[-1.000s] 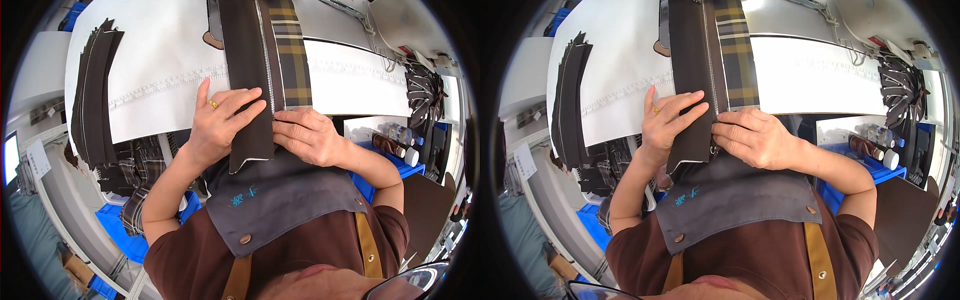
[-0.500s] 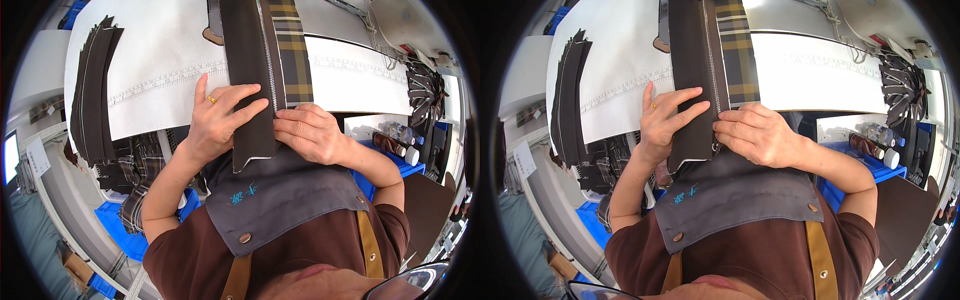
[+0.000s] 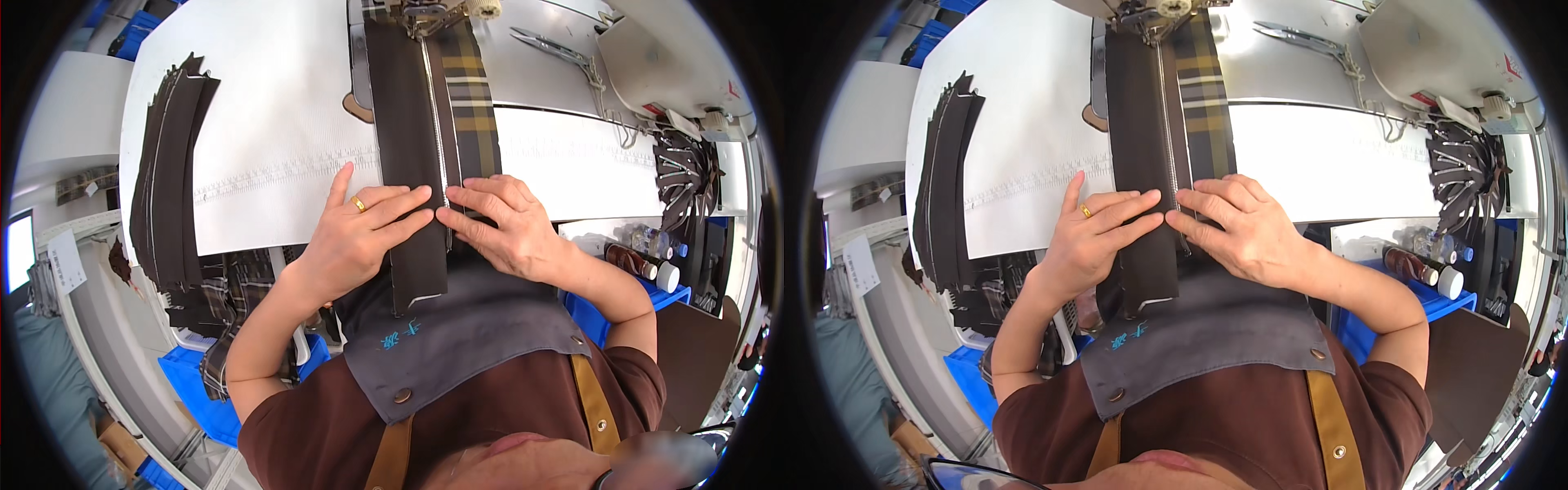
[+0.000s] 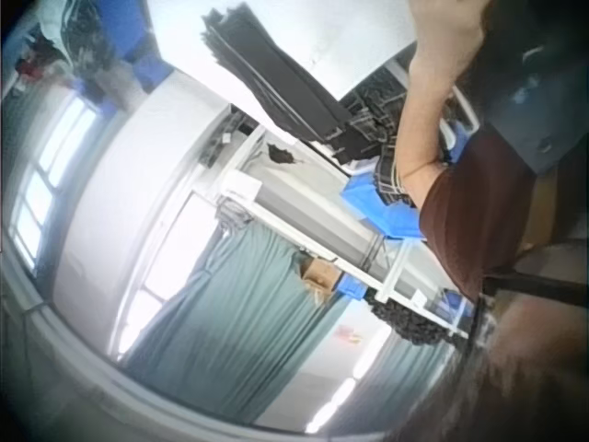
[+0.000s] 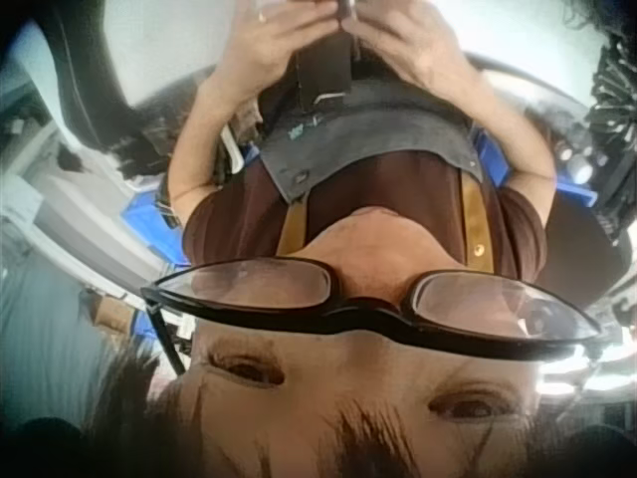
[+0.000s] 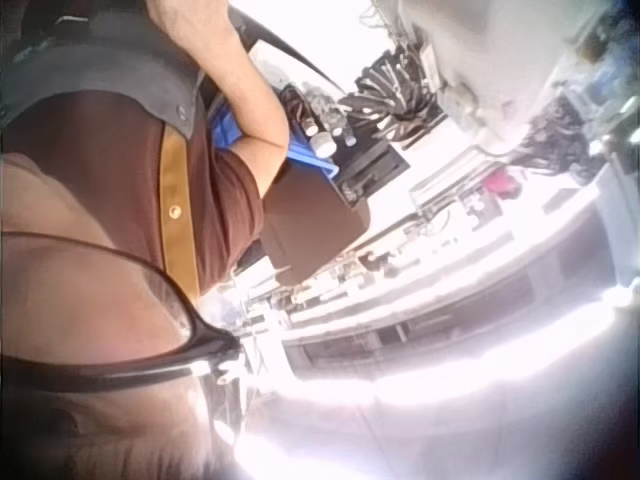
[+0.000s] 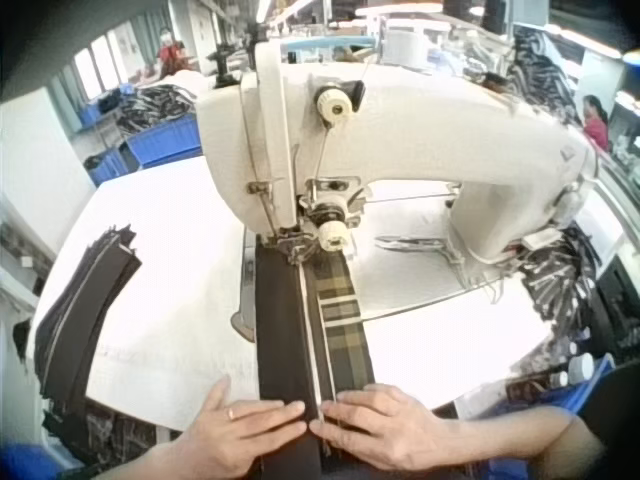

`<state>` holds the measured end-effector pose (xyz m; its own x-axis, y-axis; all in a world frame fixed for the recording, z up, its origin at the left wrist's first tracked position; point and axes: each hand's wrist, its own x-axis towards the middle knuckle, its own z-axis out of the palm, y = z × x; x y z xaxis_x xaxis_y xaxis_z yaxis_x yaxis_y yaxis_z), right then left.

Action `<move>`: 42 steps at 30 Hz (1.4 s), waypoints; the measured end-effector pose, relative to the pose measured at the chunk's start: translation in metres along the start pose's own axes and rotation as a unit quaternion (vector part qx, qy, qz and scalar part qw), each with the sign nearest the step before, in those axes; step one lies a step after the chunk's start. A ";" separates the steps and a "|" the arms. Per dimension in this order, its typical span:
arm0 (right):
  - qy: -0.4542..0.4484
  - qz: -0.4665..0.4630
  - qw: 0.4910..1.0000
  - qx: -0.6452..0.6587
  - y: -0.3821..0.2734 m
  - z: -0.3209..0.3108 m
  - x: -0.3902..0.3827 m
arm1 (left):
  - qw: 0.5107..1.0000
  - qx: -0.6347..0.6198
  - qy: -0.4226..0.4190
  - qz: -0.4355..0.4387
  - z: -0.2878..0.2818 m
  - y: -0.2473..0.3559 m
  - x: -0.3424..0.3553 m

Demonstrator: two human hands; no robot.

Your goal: The person operates an industrial sewing machine to attach zippers to plaid fabric pieces. They guide the fabric under the needle, sew along the zipper edges, and trim the threads. The person repeats this process for multiple fabric items, stacking the finished pieces in a blue bin.

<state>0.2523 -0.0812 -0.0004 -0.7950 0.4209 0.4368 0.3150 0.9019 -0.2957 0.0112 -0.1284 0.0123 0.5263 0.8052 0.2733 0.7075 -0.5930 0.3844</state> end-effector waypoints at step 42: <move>-0.037 -0.038 0.998 0.032 0.007 -0.005 0.007 | 0.991 0.095 0.080 -0.045 0.006 -0.094 0.088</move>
<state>0.2514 -0.0719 0.0045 -0.8521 0.3417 0.3964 0.2206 0.9214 -0.3199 -0.0060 -0.0016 -0.0052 0.3859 0.8371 0.3877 0.8327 -0.4970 0.2441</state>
